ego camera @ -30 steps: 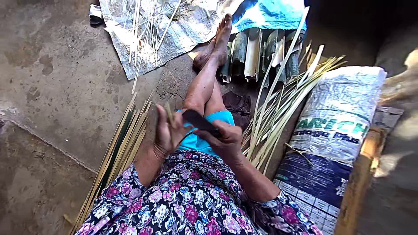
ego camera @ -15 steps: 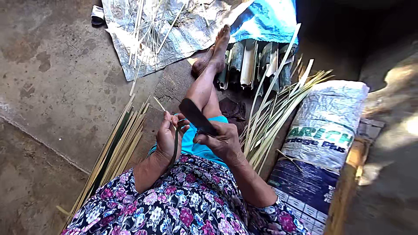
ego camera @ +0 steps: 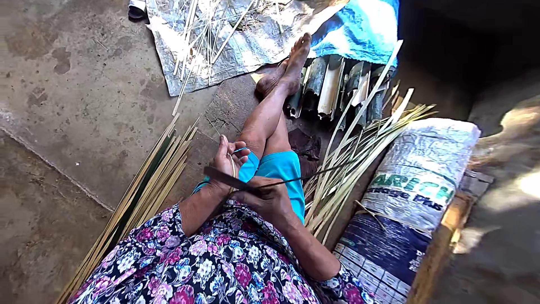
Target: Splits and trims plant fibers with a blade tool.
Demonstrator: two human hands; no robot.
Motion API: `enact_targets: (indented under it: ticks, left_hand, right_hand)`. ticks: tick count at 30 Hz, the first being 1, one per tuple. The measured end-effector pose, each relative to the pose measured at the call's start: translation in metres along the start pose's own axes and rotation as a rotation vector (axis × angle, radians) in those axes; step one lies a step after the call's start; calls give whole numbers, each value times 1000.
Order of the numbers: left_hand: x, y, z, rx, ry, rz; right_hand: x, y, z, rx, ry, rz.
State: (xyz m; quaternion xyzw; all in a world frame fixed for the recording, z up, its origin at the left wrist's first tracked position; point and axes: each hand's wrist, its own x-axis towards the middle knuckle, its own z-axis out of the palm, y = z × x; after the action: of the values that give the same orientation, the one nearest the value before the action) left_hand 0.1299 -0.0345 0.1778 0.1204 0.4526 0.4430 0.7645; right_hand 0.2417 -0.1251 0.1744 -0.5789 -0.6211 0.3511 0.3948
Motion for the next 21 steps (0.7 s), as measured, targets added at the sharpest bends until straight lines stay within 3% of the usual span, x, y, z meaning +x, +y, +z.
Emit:
enact_targets:
  ticks: [7, 11, 14, 16, 17, 21]
  left_hand:
    - [-4, 3, -2, 63, -128, 161]
    - [22, 40, -21, -42, 7, 297]
    - [39, 74, -56, -246, 229, 391]
    - [38, 75, -60, -260, 238, 373]
    - [33, 68, -56, -200, 119, 349]
    - [14, 33, -28, 202, -674, 222]
  right_hand:
    - [5, 4, 11, 143, 29, -142]
    - [7, 8, -20, 136, 293, -306]
    - [8, 11, -49, 68, 512, -264]
    - [12, 11, -49, 84, 539, -255]
    - [17, 9, -43, 102, 510, -273]
    - [43, -5, -39, 91, 437, -326]
